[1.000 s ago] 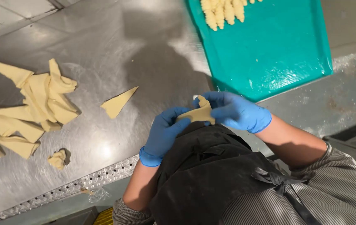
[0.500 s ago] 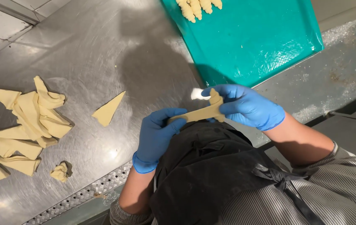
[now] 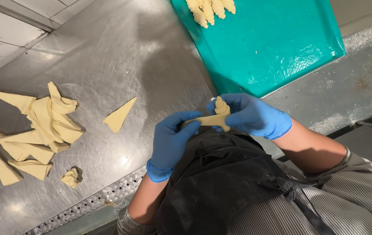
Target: Rolling triangular pieces of dough into croissant shapes and placing them on a tray.
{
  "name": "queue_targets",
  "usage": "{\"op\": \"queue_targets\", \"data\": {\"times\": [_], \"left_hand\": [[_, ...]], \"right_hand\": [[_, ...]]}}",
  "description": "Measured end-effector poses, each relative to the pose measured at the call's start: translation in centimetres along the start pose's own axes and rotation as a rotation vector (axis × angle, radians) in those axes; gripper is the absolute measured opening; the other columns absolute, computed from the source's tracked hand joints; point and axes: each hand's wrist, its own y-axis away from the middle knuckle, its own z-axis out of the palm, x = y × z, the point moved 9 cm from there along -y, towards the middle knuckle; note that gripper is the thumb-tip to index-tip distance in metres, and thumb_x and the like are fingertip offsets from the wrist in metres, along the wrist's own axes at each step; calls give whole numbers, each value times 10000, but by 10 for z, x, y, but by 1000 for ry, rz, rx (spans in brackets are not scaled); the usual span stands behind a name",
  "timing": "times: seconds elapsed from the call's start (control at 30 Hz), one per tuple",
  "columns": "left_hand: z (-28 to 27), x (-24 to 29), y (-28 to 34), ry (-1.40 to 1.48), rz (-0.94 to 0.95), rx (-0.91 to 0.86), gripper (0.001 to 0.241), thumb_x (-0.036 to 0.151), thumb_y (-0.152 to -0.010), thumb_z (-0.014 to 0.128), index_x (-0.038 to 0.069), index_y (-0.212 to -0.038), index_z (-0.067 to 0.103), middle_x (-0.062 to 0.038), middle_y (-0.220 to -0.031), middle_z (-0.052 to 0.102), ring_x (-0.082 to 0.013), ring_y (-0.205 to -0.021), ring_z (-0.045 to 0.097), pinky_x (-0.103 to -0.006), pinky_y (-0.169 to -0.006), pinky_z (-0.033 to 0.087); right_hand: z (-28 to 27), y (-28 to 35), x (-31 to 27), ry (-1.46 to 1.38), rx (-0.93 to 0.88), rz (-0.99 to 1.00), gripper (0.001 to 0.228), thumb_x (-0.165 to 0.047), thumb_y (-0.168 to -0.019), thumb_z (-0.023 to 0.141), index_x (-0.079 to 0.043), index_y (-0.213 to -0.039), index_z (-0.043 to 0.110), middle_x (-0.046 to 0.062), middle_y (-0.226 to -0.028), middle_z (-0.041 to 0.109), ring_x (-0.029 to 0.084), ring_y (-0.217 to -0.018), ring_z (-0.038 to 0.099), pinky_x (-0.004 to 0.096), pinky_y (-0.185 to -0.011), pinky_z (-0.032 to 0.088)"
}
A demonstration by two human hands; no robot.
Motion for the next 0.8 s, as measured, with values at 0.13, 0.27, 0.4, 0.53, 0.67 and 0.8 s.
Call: {"op": "queue_targets", "data": {"times": [0.13, 0.27, 0.4, 0.53, 0.67, 0.8], "left_hand": [[-9, 3, 1, 42, 69, 25, 247, 23, -912, 716, -18, -1154, 743, -68, -919, 750, -109, -803, 692, -239, -745, 563], [0, 5, 3, 18, 87, 38, 255, 25, -921, 710, -30, -1168, 740, -84, -937, 752, -122, -821, 710, -240, -762, 568], [-7, -4, 3, 51, 79, 64, 259, 20, -915, 711, -34, -1166, 738, -93, -925, 755, -128, -824, 718, -241, -764, 570], [-3, -5, 7, 83, 61, 93, 248, 3, -910, 705, -35, -1154, 737, -92, -912, 755, -129, -807, 716, -245, -757, 577], [-1, -14, 2, 81, 98, 101, 231, -13, -918, 706, -45, -1145, 735, -96, -881, 750, -132, -788, 708, -245, -750, 569], [-4, -16, 4, 135, 101, 145, 232, -12, -917, 694, -46, -1144, 728, -86, -890, 747, -125, -796, 707, -244, -752, 568]], "right_hand": [[-10, 1, -7, -16, -17, -19, 616, 119, -819, 599, 111, -1425, 489, 210, -1222, 646, 297, -1027, 695, 409, -921, 566], [5, 0, -11, 10, -46, -33, 594, 130, -817, 599, 100, -1400, 489, 210, -1203, 653, 304, -1045, 695, 418, -915, 570], [-1, 3, -10, 39, -111, -57, 576, 138, -842, 605, 112, -1409, 510, 254, -1175, 658, 320, -1048, 698, 416, -913, 567], [12, 0, -20, 23, -44, -42, 569, 119, -825, 603, 88, -1388, 521, 214, -1211, 653, 287, -1068, 692, 409, -929, 568], [14, -5, -9, 92, -22, 3, 539, 90, -840, 596, 76, -1375, 533, 223, -1217, 671, 268, -1043, 690, 391, -902, 566], [1, -3, -5, 6, -44, 2, 543, 78, -852, 618, 65, -1388, 531, 235, -1158, 661, 297, -1003, 701, 419, -867, 581]]}}
